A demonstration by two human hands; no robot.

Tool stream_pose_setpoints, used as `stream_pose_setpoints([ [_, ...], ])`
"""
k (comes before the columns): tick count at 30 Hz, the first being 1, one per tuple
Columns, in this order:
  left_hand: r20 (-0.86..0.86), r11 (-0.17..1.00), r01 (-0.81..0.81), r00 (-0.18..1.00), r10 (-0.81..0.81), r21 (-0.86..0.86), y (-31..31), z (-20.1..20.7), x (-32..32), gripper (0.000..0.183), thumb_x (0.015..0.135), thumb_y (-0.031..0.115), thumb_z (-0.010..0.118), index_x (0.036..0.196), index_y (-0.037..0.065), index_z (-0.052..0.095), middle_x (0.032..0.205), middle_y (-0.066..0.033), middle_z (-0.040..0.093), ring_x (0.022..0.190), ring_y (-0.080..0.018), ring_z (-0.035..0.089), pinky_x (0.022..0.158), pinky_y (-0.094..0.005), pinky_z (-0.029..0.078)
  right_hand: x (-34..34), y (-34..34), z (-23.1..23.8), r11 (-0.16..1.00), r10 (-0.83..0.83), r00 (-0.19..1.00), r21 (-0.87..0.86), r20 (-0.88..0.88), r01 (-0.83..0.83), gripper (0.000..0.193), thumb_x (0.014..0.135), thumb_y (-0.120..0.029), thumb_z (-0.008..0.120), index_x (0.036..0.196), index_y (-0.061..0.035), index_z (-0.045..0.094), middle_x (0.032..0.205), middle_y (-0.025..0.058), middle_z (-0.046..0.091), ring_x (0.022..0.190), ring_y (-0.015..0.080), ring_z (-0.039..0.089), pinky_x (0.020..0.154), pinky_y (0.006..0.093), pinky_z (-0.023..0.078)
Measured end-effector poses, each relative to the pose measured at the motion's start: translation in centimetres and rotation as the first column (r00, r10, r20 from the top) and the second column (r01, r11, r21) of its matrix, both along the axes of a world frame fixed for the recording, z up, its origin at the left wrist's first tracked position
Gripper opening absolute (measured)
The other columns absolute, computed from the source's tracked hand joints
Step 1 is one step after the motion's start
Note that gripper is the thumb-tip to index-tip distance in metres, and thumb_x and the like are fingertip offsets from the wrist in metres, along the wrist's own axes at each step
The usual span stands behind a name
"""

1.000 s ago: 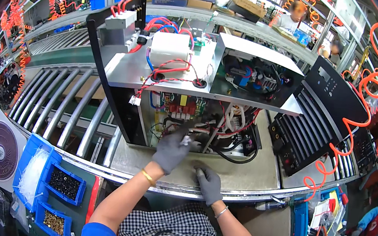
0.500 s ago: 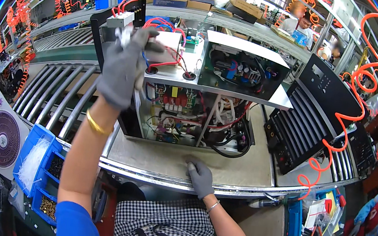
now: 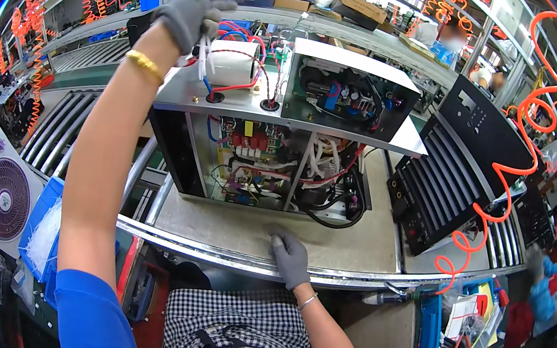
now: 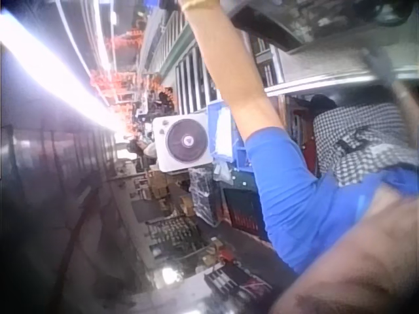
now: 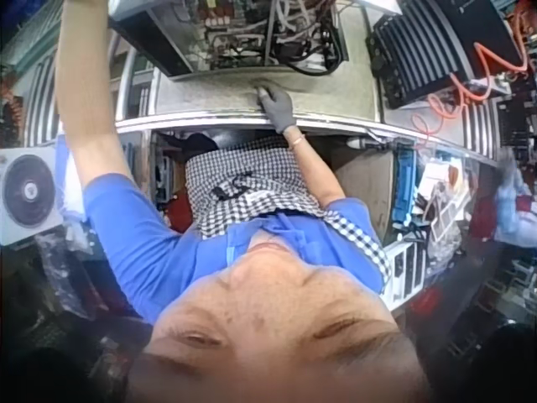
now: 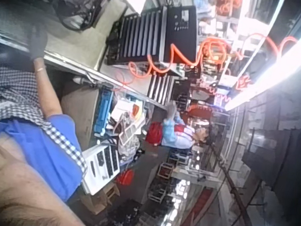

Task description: The person assembles an electronic device on a factory workbench. They connect various wires to internal components, secure a metal casing, and use pliers to crimp connectors. The person also handles small parts from blue bins and organizes the wiring inside the device.

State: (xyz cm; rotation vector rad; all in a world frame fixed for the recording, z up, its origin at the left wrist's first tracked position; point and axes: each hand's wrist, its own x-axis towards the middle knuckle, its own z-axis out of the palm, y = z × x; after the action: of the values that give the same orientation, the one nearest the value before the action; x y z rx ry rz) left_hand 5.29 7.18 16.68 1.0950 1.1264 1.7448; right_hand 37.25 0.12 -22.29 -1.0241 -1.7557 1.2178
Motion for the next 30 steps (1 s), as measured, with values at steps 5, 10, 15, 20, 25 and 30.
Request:
stream_pose_setpoints([
  [5, -0.354, 0.869, -0.041, 0.903, 0.243, 0.494, -11.0, -2.6, 3.4, 0.033, 0.106, 0.021, 0.042, 0.129, 0.001, 0.056, 0.093, 0.0010, 0.060, 0.061, 0.0017, 0.041, 0.045, -0.0158, 0.034, 0.2, 0.2, -0.3, 0.998, -0.003, 1.000, -0.056, 0.017, 0.004, 0.029, 0.099, -0.026, 0.057, 0.114, -0.0033, 0.068, 0.074, 0.0075, 0.065, 0.067, 0.0151, 0.061, 0.066, 0.0305, 0.050],
  [10, -0.076, 0.975, 0.077, 0.993, -0.095, -0.207, -19.2, -14.5, 10.2, 0.031, 0.098, 0.038, 0.055, 0.110, 0.010, 0.062, 0.080, 0.0031, 0.057, 0.069, -0.0038, 0.052, 0.054, -0.0198, 0.038, 0.4, -0.3, 1.2, 0.954, 0.038, 0.990, -0.288, -0.139, -0.077, 0.034, 0.100, -0.028, 0.057, 0.123, -0.0039, 0.062, 0.090, 0.0080, 0.068, 0.077, 0.0163, 0.063, 0.072, 0.0306, 0.052],
  [15, 0.718, 0.552, 0.781, 0.561, -0.412, -0.293, -24.5, -33.7, 15.0, 0.043, 0.097, 0.024, 0.061, 0.134, 0.004, 0.055, 0.069, -0.0002, 0.050, 0.056, -0.0102, 0.045, 0.055, -0.0266, 0.046, 0.4, -3.1, 5.7, 0.916, 0.395, 0.914, 0.034, 0.088, -0.399, 0.040, 0.101, -0.029, 0.053, 0.131, -0.0031, 0.058, 0.106, 0.0116, 0.067, 0.098, 0.0211, 0.065, 0.088, 0.0338, 0.052],
  [20, 0.618, 0.416, 0.821, 0.569, -0.543, -0.391, -26.5, -38.0, 15.0, 0.031, 0.100, 0.015, 0.052, 0.125, -0.002, 0.056, 0.080, -0.0073, 0.061, 0.072, -0.0193, 0.066, 0.077, -0.0351, 0.058, 0.9, -6.5, 4.4, 0.595, 0.803, 0.541, -0.271, 0.250, -0.757, 0.045, 0.099, -0.032, 0.055, 0.136, -0.0075, 0.057, 0.128, 0.0155, 0.064, 0.115, 0.0275, 0.062, 0.100, 0.0384, 0.048],
  [25, 0.500, 0.528, 0.692, 0.722, -0.479, -0.493, -25.8, -34.1, 14.9, 0.026, 0.099, 0.014, 0.047, 0.113, -0.004, 0.060, 0.086, -0.0079, 0.065, 0.069, -0.0156, 0.065, 0.077, -0.0319, 0.059, 0.4, -7.6, 4.2, 0.790, 0.604, 0.769, -0.025, 0.209, -0.613, 0.032, 0.094, -0.026, 0.064, 0.121, -0.0089, 0.068, 0.108, 0.0106, 0.069, 0.099, 0.0247, 0.067, 0.088, 0.0344, 0.052],
  [30, 0.291, 0.624, 0.560, 0.824, -0.486, -0.545, -22.5, -31.9, 15.3, 0.020, 0.096, 0.019, 0.053, 0.101, 0.002, 0.062, 0.072, 0.0022, 0.053, 0.056, -0.0051, 0.041, 0.055, -0.0221, 0.040, 0.9, -6.5, 7.6, 0.913, 0.401, 0.902, 0.016, 0.159, -0.408, 0.025, 0.090, -0.016, 0.068, 0.113, -0.0062, 0.070, 0.103, 0.0112, 0.069, 0.095, 0.0243, 0.067, 0.086, 0.0333, 0.053],
])
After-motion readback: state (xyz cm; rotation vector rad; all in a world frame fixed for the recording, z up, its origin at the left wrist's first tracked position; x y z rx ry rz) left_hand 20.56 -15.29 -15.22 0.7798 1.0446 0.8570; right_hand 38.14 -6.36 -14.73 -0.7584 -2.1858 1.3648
